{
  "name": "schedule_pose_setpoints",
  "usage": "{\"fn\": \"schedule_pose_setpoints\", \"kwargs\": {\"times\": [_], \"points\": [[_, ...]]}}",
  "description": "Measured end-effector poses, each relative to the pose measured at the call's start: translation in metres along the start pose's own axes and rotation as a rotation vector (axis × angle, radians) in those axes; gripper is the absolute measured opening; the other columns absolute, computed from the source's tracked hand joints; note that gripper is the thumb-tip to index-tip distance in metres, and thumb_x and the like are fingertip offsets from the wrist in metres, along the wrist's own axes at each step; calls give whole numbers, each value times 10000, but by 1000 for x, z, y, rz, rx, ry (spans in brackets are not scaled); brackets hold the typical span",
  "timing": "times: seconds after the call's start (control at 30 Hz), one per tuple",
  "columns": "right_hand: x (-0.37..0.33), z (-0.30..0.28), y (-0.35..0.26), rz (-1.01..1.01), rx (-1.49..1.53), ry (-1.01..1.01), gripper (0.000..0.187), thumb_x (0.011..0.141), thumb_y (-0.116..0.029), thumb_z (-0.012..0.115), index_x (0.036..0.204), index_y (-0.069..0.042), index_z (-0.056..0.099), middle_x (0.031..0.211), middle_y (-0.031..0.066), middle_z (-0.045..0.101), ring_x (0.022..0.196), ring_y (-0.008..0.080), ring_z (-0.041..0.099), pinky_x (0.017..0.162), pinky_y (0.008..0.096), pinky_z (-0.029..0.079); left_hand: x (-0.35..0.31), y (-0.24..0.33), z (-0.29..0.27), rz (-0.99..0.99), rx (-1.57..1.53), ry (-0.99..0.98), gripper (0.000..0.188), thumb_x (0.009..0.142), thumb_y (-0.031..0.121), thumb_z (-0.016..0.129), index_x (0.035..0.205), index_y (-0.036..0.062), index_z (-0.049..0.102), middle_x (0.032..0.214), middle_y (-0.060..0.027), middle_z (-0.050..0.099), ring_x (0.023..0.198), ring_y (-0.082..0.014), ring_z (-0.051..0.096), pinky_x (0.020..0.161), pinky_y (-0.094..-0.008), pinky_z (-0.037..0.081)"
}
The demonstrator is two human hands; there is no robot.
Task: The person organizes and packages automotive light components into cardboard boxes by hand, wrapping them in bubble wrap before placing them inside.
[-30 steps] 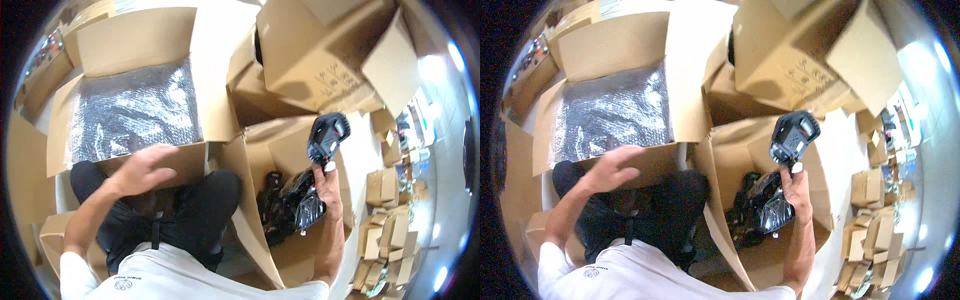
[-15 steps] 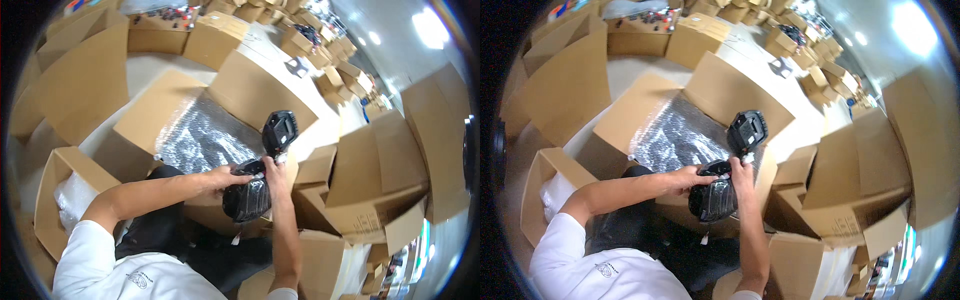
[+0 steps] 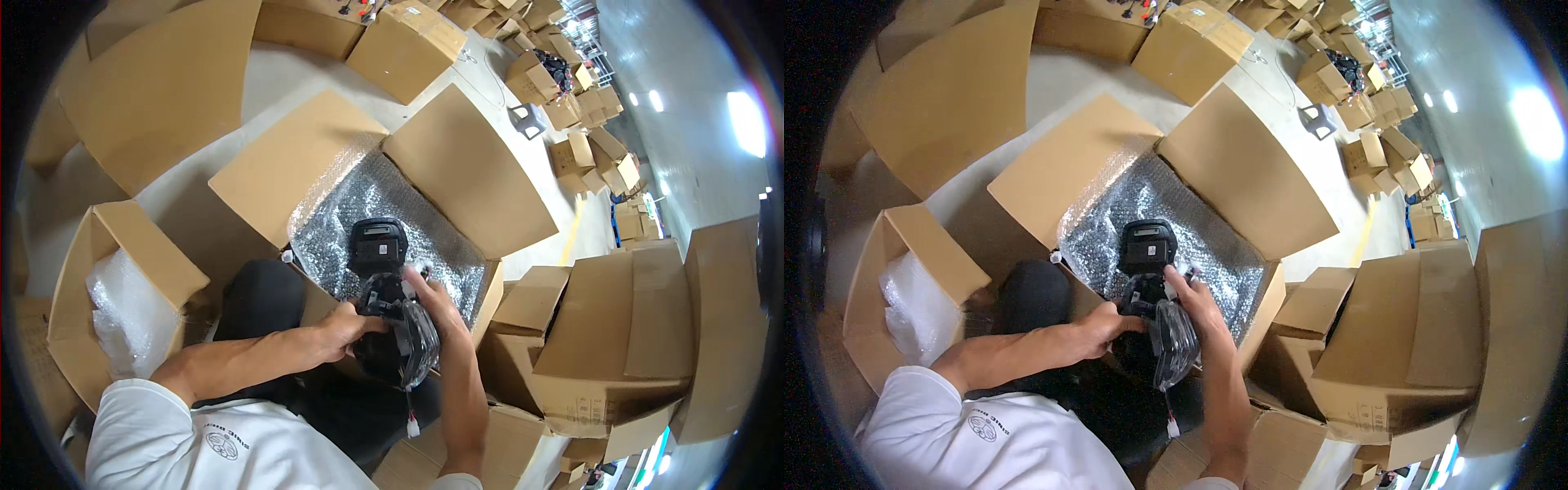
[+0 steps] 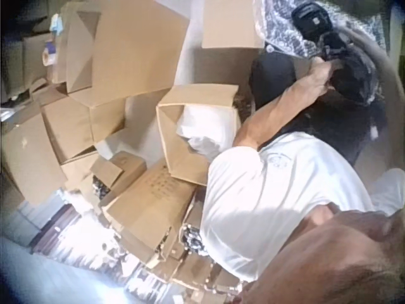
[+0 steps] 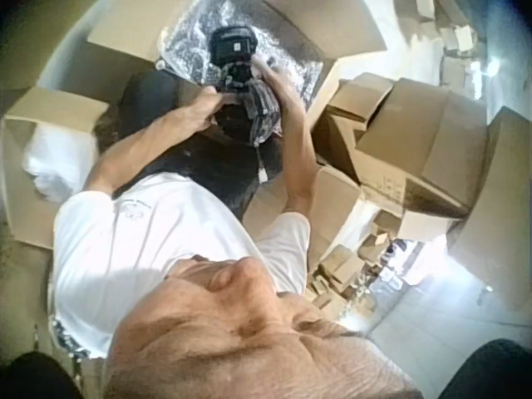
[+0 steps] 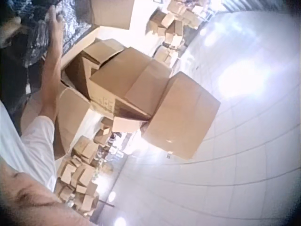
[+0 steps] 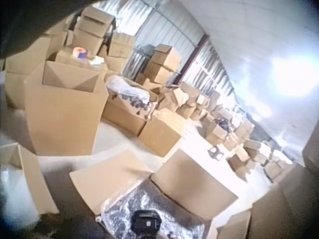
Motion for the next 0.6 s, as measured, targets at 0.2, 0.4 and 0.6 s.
{"fn": "schedule_pose_setpoints", "kwargs": {"times": [0.2,0.4,0.6], "points": [[13,-19,37,-64,612,5,849,978,-718,364,1367,23,505,1272,166,601,1134,259,573,966,430,446,-26,-15,-10,-81,140,37,359,859,164,758,1185,88,628,747,14,628,551,-93,522,445,-273,367],[33,4,-19,-530,390,108,405,1005,-318,605,1111,64,688,1003,126,708,927,174,661,879,333,530,-62,-28,-28,-20,133,5,518,869,73,747,1342,40,540,898,-6,670,682,-89,568,572,-265,442],[59,56,-39,-518,-934,312,895,766,-561,774,1244,150,514,1273,268,592,1199,422,532,1003,459,447,-95,-27,-41,23,17,-19,815,801,50,820,1487,11,382,1266,-109,627,1084,-170,612,915,-311,522]]}}
Point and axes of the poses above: each hand's wrist, its own x-axis towards the middle knuckle, its own z-axis out of the palm, y = z × x, the point moved 3 cm from there along x, towards the middle knuckle
